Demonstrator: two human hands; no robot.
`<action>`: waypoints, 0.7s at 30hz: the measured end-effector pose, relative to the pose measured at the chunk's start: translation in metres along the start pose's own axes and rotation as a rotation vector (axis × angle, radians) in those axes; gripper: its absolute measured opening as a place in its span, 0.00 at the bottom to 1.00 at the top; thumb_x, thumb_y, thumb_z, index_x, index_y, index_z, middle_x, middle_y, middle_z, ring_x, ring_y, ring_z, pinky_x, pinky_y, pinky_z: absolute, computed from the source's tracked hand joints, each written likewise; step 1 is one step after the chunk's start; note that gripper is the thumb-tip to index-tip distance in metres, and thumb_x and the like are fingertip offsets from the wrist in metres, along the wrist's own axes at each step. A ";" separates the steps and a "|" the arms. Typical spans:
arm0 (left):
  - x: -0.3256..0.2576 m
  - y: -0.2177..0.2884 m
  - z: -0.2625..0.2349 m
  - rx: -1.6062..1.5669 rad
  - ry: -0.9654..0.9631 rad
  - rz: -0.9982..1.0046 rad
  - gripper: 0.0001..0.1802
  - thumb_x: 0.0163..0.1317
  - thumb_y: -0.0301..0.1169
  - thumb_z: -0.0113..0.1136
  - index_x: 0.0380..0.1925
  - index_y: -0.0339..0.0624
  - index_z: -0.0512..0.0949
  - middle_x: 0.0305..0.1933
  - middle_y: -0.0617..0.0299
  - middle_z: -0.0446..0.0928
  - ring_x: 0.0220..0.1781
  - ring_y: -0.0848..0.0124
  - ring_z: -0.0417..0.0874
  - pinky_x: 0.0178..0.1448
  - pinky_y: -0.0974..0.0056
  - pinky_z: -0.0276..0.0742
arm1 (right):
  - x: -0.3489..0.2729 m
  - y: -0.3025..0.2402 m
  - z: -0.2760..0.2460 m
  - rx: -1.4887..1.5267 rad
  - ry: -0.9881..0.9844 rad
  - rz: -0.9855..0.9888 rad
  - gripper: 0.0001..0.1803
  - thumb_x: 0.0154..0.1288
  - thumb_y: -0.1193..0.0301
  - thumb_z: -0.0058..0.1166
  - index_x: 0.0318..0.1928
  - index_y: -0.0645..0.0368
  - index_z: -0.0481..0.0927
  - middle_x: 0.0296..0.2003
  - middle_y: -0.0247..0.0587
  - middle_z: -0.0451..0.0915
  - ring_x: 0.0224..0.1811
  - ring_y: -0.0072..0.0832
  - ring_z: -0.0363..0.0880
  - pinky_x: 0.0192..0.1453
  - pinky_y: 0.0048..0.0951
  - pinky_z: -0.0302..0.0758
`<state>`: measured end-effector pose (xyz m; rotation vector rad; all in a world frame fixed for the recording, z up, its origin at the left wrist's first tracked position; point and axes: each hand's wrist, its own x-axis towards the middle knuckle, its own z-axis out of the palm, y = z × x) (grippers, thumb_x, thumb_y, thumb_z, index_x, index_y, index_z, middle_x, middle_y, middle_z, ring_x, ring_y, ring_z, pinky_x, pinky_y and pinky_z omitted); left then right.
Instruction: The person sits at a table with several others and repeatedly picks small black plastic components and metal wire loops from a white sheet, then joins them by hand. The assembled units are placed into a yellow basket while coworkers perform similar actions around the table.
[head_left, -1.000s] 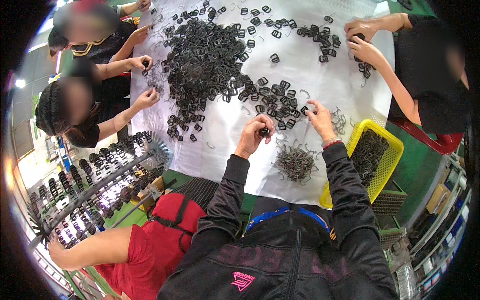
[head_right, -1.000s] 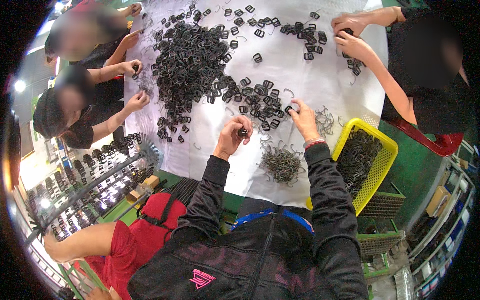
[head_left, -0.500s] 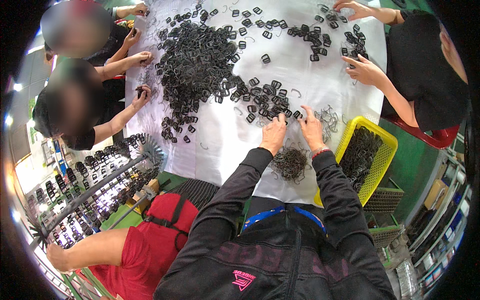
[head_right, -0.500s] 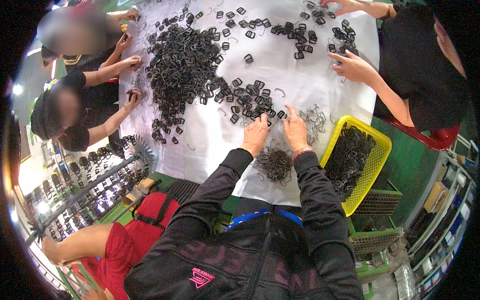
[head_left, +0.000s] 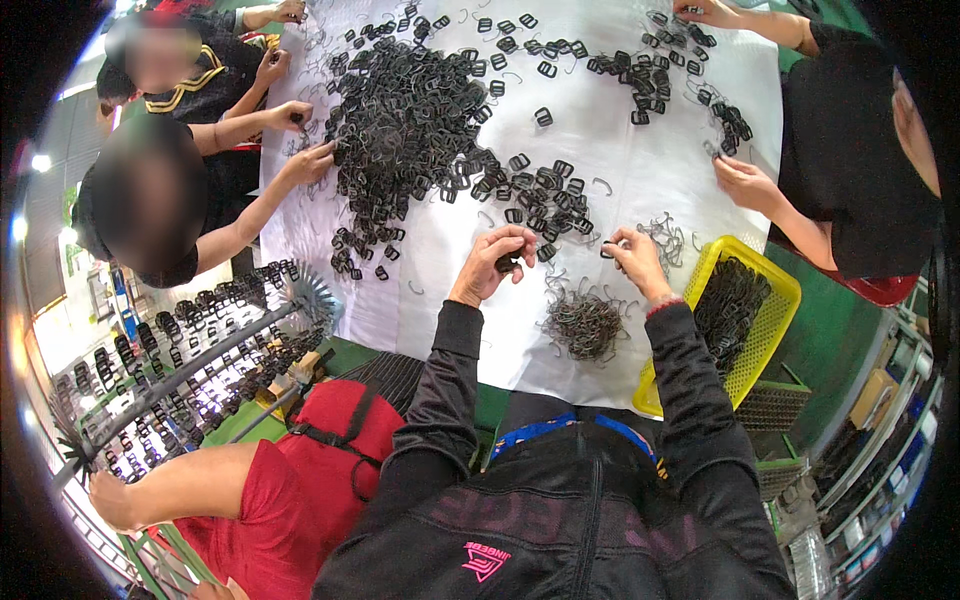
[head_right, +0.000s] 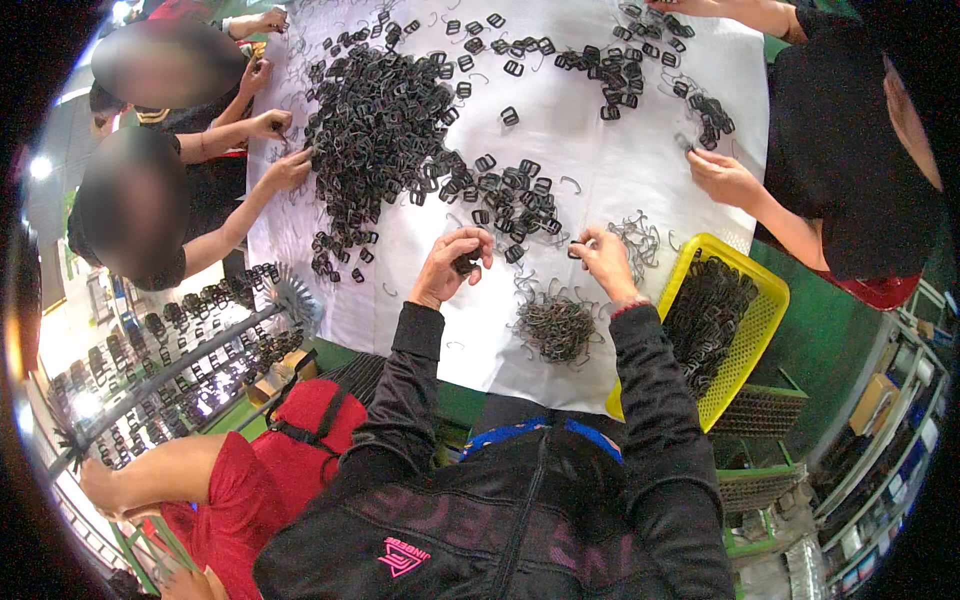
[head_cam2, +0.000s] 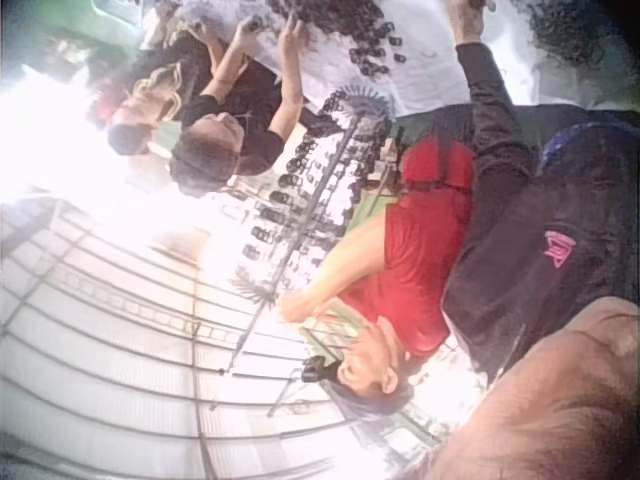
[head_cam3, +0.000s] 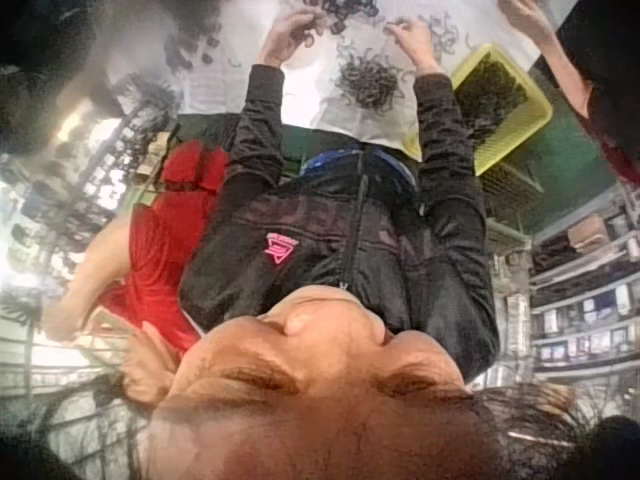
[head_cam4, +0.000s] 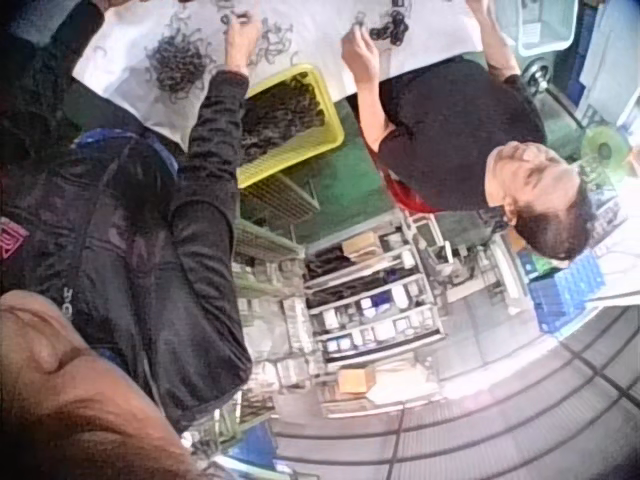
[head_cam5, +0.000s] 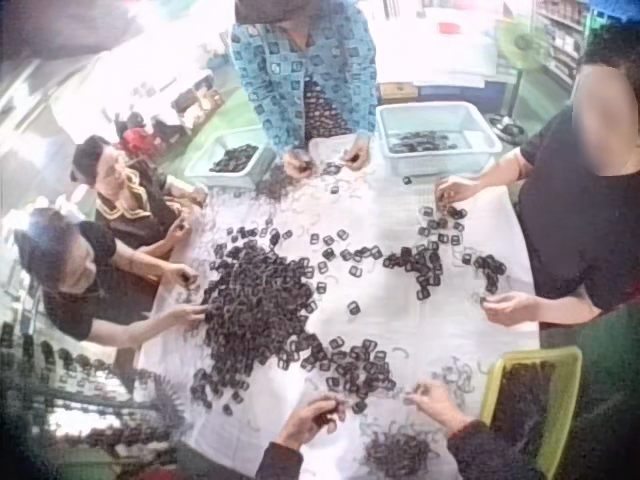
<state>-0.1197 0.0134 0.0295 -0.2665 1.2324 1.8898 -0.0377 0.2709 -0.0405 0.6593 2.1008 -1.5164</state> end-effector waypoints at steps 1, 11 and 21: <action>0.005 -0.001 -0.003 0.053 -0.004 -0.056 0.10 0.61 0.34 0.55 0.35 0.37 0.78 0.27 0.63 0.74 0.27 0.74 0.75 0.18 0.74 0.65 | -0.011 -0.006 -0.004 0.230 -0.082 0.091 0.09 0.58 0.67 0.59 0.33 0.58 0.76 0.20 0.36 0.75 0.20 0.24 0.72 0.22 0.25 0.67; 0.042 -0.080 0.012 1.682 0.313 0.144 0.18 0.52 0.40 0.66 0.36 0.40 0.77 0.36 0.50 0.79 0.39 0.51 0.81 0.39 0.52 0.77 | -0.100 -0.047 -0.023 1.160 -0.565 -0.164 0.17 0.66 0.59 0.48 0.31 0.63 0.73 0.26 0.40 0.70 0.24 0.23 0.69 0.13 0.16 0.58; -0.002 -0.028 0.009 1.646 0.328 0.329 0.19 0.58 0.45 0.59 0.29 0.38 0.83 0.19 0.62 0.75 0.20 0.74 0.75 0.26 0.68 0.69 | -0.133 -0.025 -0.008 1.558 -0.482 -0.056 0.23 0.71 0.58 0.39 0.49 0.69 0.73 0.29 0.43 0.77 0.15 0.23 0.70 0.15 0.18 0.66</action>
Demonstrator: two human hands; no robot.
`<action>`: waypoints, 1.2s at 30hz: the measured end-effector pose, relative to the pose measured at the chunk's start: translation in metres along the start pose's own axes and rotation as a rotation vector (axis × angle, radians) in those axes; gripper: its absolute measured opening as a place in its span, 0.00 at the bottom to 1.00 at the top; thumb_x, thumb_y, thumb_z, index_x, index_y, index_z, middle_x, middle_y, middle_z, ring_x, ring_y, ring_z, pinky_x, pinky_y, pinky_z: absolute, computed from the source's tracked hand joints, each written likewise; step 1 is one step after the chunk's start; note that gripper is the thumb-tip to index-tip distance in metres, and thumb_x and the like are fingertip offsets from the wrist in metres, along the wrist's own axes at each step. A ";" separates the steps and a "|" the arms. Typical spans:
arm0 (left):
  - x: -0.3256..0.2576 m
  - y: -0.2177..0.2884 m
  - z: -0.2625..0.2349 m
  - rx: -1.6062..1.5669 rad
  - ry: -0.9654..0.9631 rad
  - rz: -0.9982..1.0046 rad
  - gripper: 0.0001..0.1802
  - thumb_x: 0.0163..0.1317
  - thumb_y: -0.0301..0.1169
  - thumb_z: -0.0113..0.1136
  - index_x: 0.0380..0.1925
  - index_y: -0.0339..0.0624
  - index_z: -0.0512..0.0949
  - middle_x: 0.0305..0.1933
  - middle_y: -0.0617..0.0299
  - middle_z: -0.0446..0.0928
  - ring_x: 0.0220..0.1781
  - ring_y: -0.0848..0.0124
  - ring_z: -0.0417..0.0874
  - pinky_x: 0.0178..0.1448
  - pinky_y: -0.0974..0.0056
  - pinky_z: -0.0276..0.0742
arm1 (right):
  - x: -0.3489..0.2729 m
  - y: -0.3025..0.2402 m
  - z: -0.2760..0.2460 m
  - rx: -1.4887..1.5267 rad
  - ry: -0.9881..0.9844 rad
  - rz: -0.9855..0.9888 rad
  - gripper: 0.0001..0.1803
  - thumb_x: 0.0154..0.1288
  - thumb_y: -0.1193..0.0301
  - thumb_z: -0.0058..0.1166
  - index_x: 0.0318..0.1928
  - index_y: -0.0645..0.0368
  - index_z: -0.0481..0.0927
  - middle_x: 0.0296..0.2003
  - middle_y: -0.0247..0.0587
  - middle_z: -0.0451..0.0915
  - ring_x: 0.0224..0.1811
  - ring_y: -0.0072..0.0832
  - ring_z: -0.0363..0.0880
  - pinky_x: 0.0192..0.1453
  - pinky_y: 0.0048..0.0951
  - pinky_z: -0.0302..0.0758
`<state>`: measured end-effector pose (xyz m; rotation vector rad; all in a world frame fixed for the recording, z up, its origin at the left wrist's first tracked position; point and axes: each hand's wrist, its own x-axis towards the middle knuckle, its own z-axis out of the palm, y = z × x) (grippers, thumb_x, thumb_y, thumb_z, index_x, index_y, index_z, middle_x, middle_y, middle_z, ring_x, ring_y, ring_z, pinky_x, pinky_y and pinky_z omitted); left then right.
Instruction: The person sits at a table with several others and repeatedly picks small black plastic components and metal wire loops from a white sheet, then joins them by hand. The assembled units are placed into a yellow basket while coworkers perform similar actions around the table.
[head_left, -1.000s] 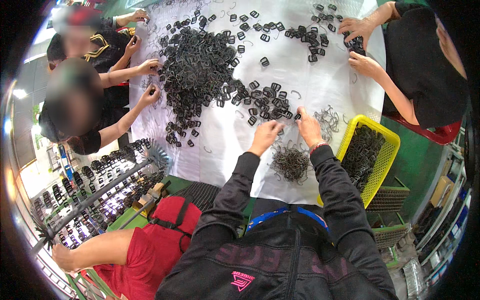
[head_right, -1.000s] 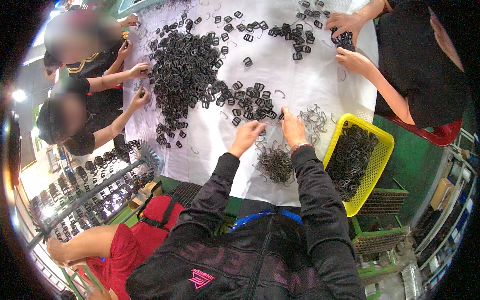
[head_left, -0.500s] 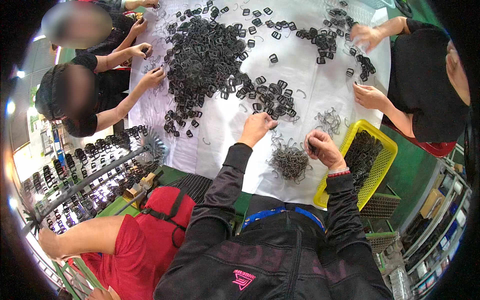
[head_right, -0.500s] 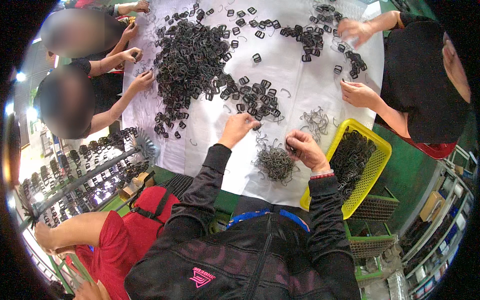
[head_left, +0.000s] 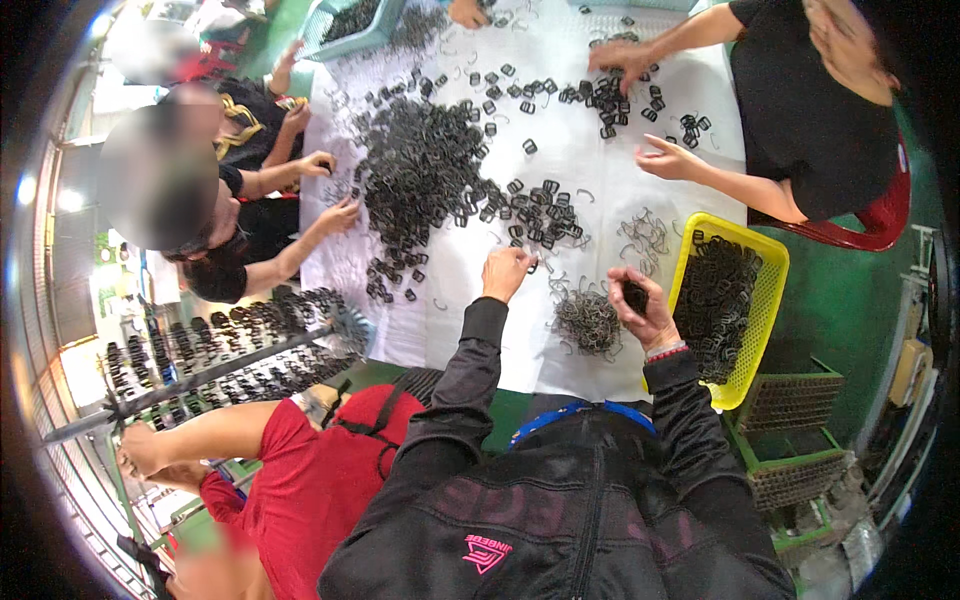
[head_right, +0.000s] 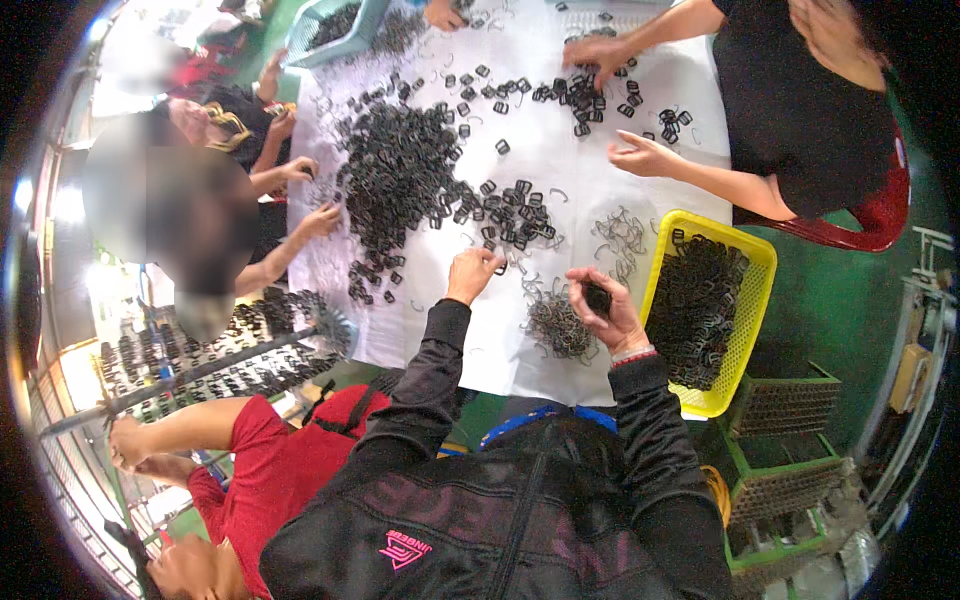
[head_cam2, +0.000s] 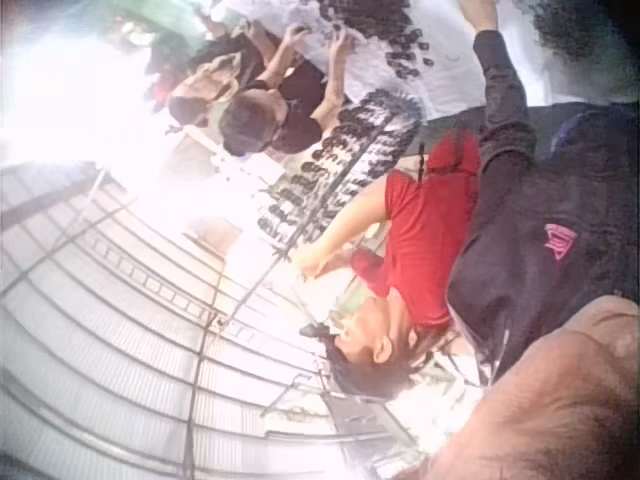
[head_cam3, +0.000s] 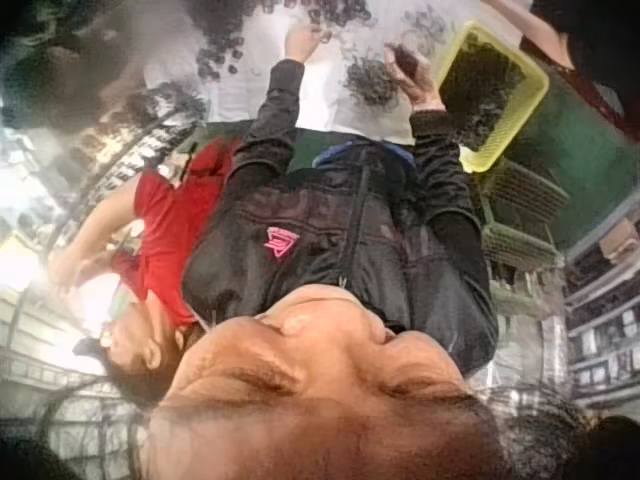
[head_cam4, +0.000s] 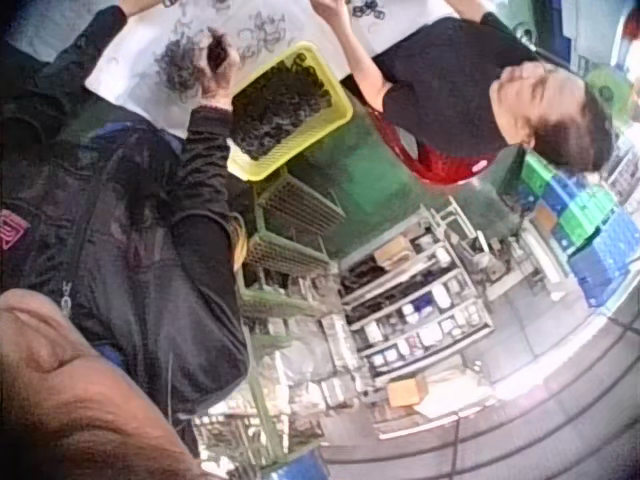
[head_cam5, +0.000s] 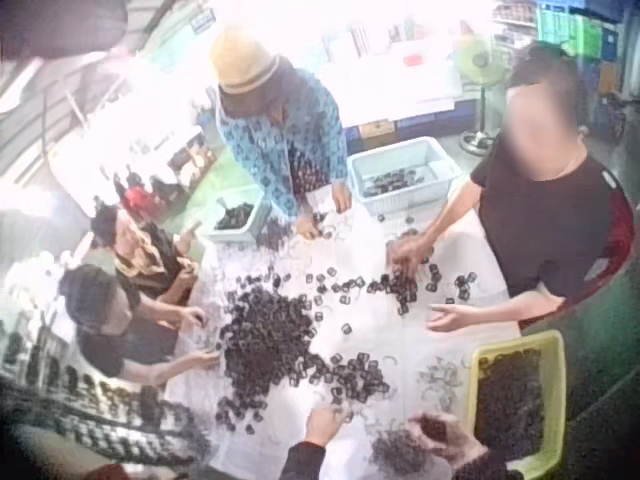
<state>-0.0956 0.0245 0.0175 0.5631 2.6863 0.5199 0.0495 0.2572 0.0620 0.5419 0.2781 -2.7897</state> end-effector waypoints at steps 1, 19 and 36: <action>-0.004 0.006 -0.015 -0.139 0.015 -0.012 0.18 0.59 0.44 0.59 0.29 0.37 0.82 0.19 0.63 0.73 0.20 0.76 0.74 0.25 0.69 0.69 | -0.007 0.004 0.003 -0.048 0.085 -0.016 0.26 0.71 0.55 0.39 0.51 0.69 0.72 0.32 0.44 0.78 0.21 0.25 0.75 0.19 0.18 0.71; -0.164 0.240 -0.053 -0.271 -0.012 0.495 0.16 0.57 0.31 0.58 0.46 0.43 0.74 0.51 0.49 0.70 0.52 0.51 0.75 0.54 0.57 0.73 | -0.127 0.030 -0.053 0.196 0.112 -0.154 0.18 0.70 0.59 0.42 0.48 0.60 0.77 0.38 0.46 0.79 0.39 0.39 0.79 0.40 0.37 0.82; -0.168 0.076 -0.011 -0.151 -0.111 -0.066 0.18 0.57 0.35 0.58 0.47 0.39 0.76 0.37 0.47 0.79 0.41 0.54 0.80 0.49 0.57 0.75 | -0.229 -0.047 -0.118 -0.250 0.886 -0.345 0.41 0.64 0.69 0.49 0.71 0.48 0.42 0.70 0.50 0.39 0.65 0.59 0.51 0.55 0.58 0.72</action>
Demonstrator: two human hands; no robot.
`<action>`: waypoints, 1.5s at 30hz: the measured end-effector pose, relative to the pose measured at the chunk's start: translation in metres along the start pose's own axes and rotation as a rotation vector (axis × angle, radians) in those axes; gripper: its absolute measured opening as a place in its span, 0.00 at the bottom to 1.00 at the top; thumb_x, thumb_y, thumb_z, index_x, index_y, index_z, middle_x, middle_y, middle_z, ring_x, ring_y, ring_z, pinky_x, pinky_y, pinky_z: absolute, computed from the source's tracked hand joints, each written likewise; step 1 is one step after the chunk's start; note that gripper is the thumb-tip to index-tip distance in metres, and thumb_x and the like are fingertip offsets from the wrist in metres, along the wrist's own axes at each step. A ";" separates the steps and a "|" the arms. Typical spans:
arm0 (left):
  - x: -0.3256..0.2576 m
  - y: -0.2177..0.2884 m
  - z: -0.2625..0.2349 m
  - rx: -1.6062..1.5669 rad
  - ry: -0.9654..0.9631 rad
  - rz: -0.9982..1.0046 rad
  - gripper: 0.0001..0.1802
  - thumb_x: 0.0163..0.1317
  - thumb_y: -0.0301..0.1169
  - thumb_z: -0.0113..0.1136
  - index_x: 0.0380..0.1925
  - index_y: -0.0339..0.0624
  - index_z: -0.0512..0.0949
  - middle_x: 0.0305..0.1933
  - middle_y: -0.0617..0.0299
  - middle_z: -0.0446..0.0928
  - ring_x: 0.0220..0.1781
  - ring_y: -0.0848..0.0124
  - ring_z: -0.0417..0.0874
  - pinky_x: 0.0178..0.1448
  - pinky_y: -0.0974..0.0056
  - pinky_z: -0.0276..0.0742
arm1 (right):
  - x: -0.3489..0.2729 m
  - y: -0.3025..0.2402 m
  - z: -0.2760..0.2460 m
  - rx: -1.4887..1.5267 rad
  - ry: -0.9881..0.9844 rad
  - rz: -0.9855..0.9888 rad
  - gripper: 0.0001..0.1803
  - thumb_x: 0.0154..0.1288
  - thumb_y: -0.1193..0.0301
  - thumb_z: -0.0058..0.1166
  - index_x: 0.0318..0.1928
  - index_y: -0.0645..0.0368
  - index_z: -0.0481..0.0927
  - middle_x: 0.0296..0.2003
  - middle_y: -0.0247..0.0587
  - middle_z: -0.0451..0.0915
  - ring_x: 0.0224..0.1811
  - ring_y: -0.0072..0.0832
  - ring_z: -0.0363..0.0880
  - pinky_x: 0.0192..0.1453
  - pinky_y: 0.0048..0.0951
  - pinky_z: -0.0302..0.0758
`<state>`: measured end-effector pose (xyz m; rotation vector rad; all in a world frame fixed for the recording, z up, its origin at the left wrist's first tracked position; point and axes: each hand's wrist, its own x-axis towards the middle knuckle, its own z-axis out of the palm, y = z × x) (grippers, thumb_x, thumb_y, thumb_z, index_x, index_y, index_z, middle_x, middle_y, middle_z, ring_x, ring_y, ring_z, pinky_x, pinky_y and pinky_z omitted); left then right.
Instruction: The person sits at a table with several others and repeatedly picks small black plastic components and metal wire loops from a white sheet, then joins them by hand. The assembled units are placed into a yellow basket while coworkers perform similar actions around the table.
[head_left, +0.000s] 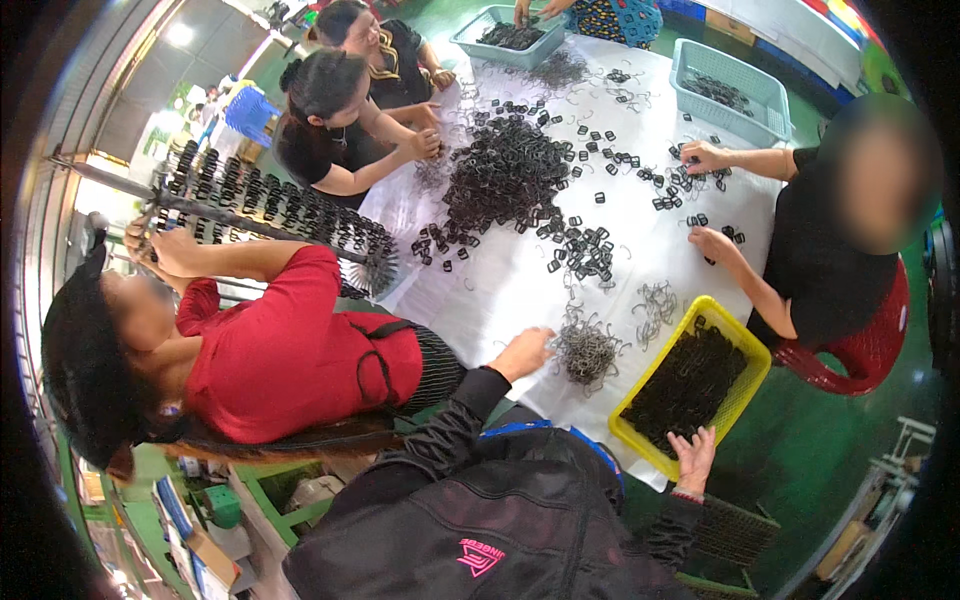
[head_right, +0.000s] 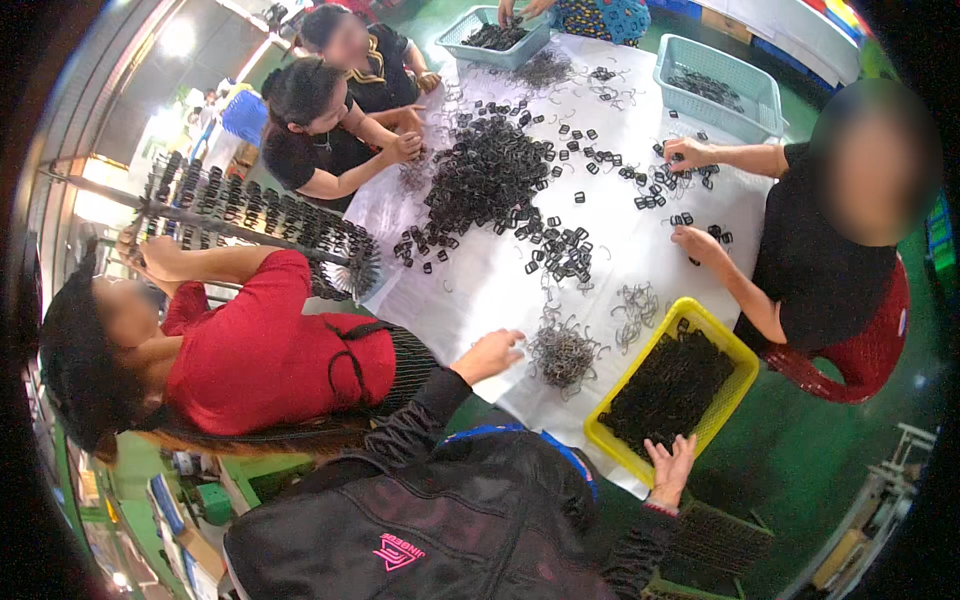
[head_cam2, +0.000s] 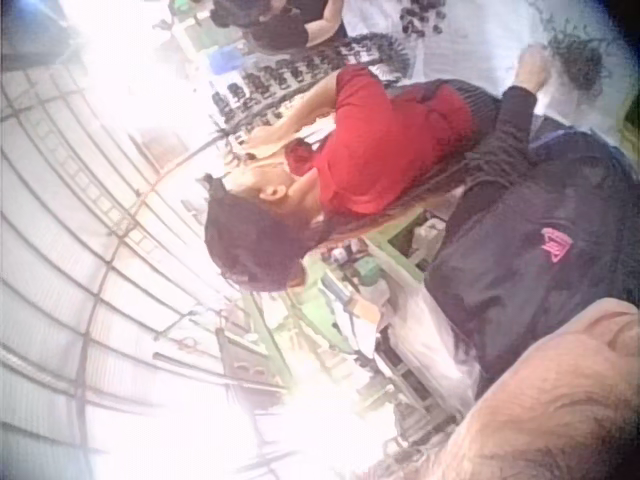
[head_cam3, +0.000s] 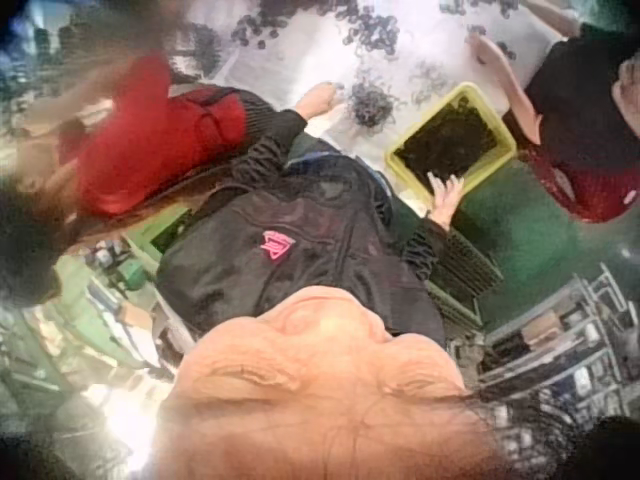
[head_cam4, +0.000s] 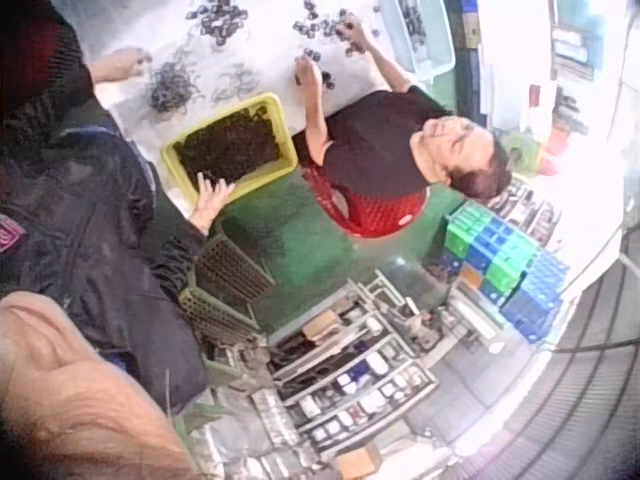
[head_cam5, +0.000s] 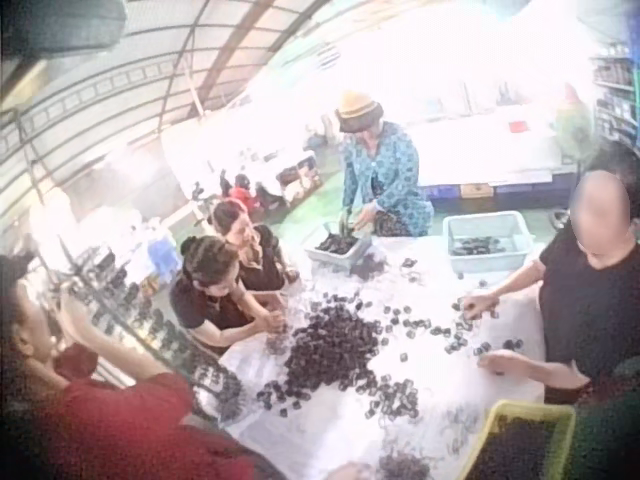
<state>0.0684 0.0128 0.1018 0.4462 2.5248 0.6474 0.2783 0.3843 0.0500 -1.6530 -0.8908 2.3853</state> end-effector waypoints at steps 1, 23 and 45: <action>0.017 -0.012 -0.003 -0.058 0.103 -0.032 0.16 0.58 0.34 0.57 0.44 0.38 0.77 0.33 0.48 0.80 0.36 0.58 0.83 0.45 0.59 0.77 | -0.009 -0.004 0.012 -0.137 0.023 -0.063 0.42 0.64 0.70 0.48 0.72 0.47 0.39 0.71 0.50 0.36 0.67 0.58 0.47 0.54 0.59 0.72; 0.191 -0.137 0.014 -0.964 0.321 -0.452 0.10 0.54 0.22 0.45 0.35 0.35 0.74 0.31 0.56 0.69 0.20 0.73 0.73 0.27 0.65 0.74 | 0.148 0.128 0.396 -1.860 -0.549 -0.861 0.36 0.42 0.78 0.65 0.55 0.47 0.68 0.56 0.51 0.61 0.58 0.54 0.61 0.50 0.47 0.73; 0.122 -0.081 -0.026 -1.844 0.115 -0.180 0.07 0.50 0.20 0.45 0.29 0.43 0.66 0.32 0.61 0.70 0.34 0.68 0.76 0.36 0.68 0.74 | 0.108 0.102 0.327 -0.165 -0.461 0.175 0.10 0.66 0.77 0.46 0.46 0.62 0.74 0.41 0.45 0.79 0.43 0.35 0.80 0.51 0.44 0.78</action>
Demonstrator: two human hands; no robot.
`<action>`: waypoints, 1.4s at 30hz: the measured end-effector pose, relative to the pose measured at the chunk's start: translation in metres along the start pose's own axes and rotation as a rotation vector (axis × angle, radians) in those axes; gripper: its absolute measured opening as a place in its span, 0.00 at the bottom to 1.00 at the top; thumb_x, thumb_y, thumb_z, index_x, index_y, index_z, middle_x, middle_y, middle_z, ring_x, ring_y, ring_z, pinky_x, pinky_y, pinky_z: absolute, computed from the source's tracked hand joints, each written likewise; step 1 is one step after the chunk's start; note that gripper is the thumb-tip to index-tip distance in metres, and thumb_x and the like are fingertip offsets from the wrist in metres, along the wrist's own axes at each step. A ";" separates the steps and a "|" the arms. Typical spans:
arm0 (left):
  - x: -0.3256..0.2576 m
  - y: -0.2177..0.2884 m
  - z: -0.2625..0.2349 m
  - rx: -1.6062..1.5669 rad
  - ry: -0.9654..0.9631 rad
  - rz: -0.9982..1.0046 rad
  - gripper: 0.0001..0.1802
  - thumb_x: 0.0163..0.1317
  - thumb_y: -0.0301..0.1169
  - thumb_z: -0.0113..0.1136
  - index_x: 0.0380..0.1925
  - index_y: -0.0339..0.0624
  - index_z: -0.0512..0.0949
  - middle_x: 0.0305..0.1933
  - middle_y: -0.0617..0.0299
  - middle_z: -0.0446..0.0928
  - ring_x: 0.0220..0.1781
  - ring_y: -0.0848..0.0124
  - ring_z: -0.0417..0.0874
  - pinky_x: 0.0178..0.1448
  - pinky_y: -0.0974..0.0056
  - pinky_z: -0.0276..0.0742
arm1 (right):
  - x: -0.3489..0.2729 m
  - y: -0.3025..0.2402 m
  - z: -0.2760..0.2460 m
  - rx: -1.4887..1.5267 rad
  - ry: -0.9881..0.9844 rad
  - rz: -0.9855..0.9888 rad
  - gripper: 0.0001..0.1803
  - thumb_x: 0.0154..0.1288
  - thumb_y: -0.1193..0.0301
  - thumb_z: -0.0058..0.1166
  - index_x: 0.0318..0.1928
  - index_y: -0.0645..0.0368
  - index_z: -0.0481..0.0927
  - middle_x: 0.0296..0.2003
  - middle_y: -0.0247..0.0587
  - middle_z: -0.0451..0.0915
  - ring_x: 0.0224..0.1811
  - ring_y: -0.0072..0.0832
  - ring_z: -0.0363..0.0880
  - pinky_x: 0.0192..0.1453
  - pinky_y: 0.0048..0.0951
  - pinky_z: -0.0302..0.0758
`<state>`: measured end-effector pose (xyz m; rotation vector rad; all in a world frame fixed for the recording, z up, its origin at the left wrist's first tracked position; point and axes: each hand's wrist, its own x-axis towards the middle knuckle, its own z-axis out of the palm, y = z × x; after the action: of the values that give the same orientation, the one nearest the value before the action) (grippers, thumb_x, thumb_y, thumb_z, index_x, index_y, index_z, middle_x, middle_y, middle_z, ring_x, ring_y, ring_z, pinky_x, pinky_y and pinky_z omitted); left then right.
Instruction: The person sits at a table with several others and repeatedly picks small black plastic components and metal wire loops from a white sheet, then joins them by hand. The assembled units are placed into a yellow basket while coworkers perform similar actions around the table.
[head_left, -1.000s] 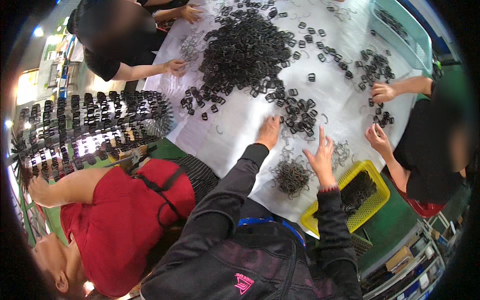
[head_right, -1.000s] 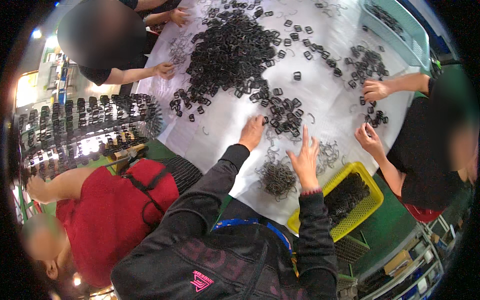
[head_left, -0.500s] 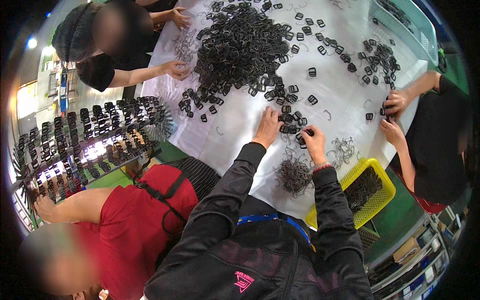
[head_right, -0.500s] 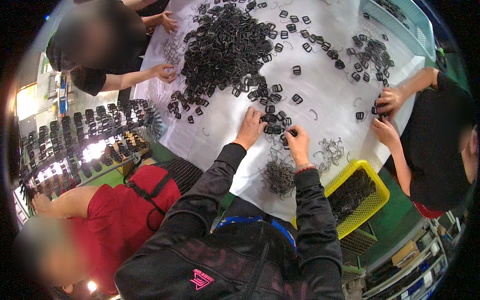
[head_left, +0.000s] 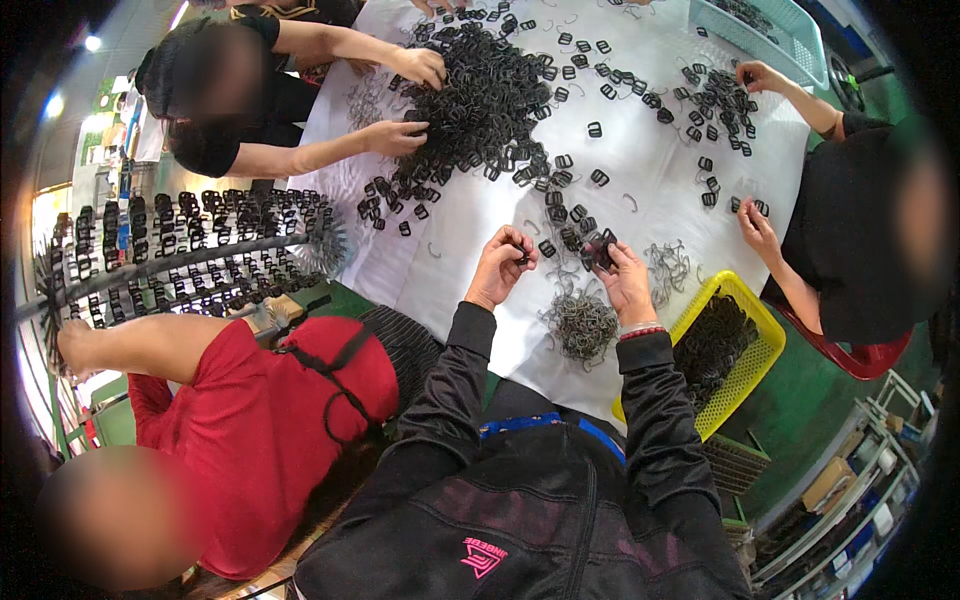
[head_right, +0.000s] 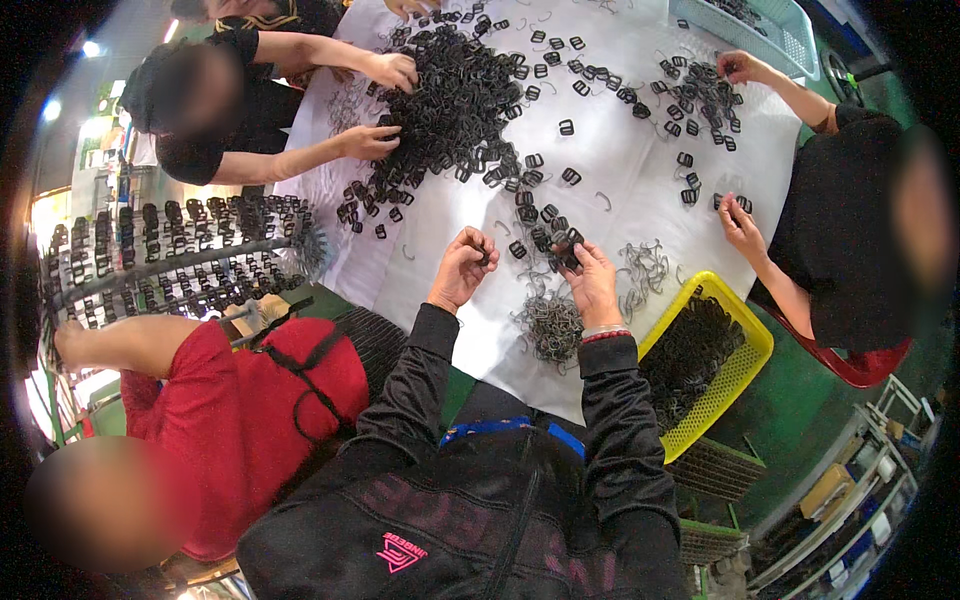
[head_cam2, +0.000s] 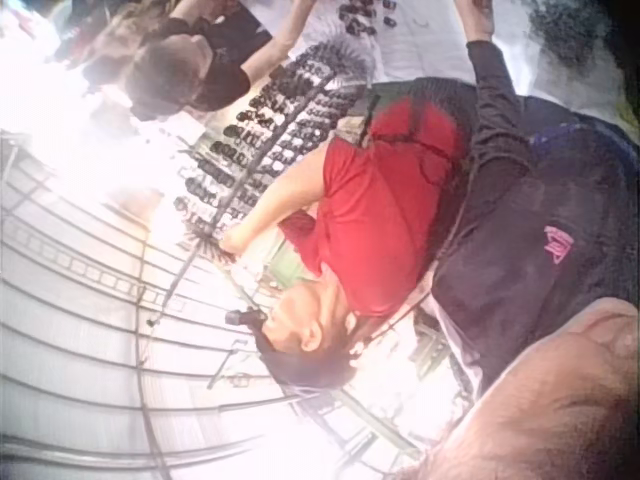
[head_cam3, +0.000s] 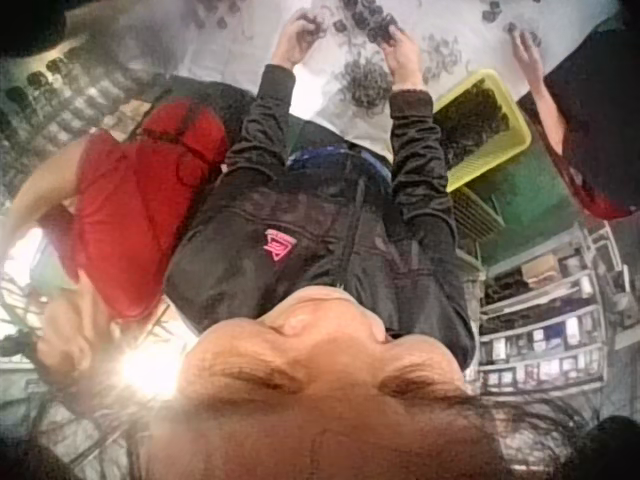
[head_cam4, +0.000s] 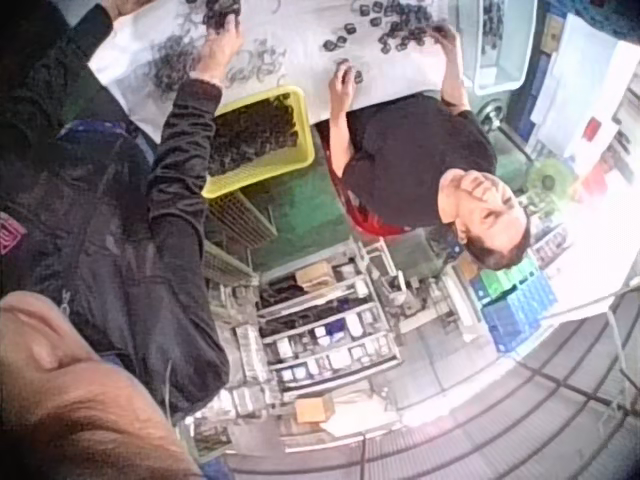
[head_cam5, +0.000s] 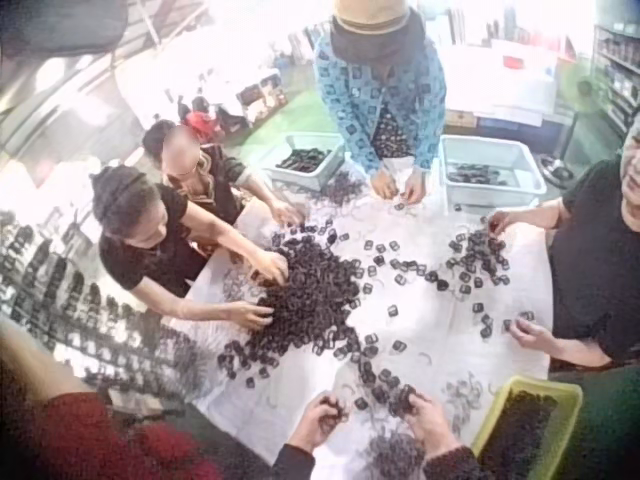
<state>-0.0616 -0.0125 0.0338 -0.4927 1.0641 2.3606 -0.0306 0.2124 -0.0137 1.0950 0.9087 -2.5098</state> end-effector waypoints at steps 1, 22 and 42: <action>-0.004 0.002 0.004 -0.017 -0.031 -0.010 0.08 0.49 0.19 0.45 0.29 0.43 0.66 0.32 0.61 0.70 0.33 0.68 0.75 0.35 0.68 0.73 | -0.003 -0.002 0.001 0.041 -0.012 0.025 0.08 0.66 0.78 0.45 0.44 0.63 0.73 0.41 0.46 0.79 0.44 0.38 0.80 0.53 0.47 0.77; 0.054 -0.045 -0.037 1.399 0.056 -0.114 0.16 0.56 0.39 0.61 0.30 0.36 0.71 0.37 0.53 0.71 0.40 0.57 0.76 0.42 0.56 0.74 | 0.008 -0.001 -0.009 -0.279 0.096 -0.140 0.11 0.59 0.82 0.53 0.44 0.66 0.75 0.37 0.41 0.78 0.36 0.30 0.81 0.39 0.32 0.83; 0.045 -0.095 -0.013 2.004 -0.315 0.232 0.14 0.52 0.29 0.62 0.35 0.37 0.69 0.34 0.51 0.74 0.37 0.52 0.80 0.40 0.55 0.78 | -0.022 -0.022 -0.021 -0.211 -0.088 0.062 0.09 0.64 0.78 0.41 0.40 0.61 0.75 0.34 0.40 0.79 0.29 0.27 0.77 0.29 0.24 0.75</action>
<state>-0.0417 0.0449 -0.0533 0.7267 2.4901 0.4744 -0.0141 0.2421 0.0009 0.9244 1.0687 -2.3290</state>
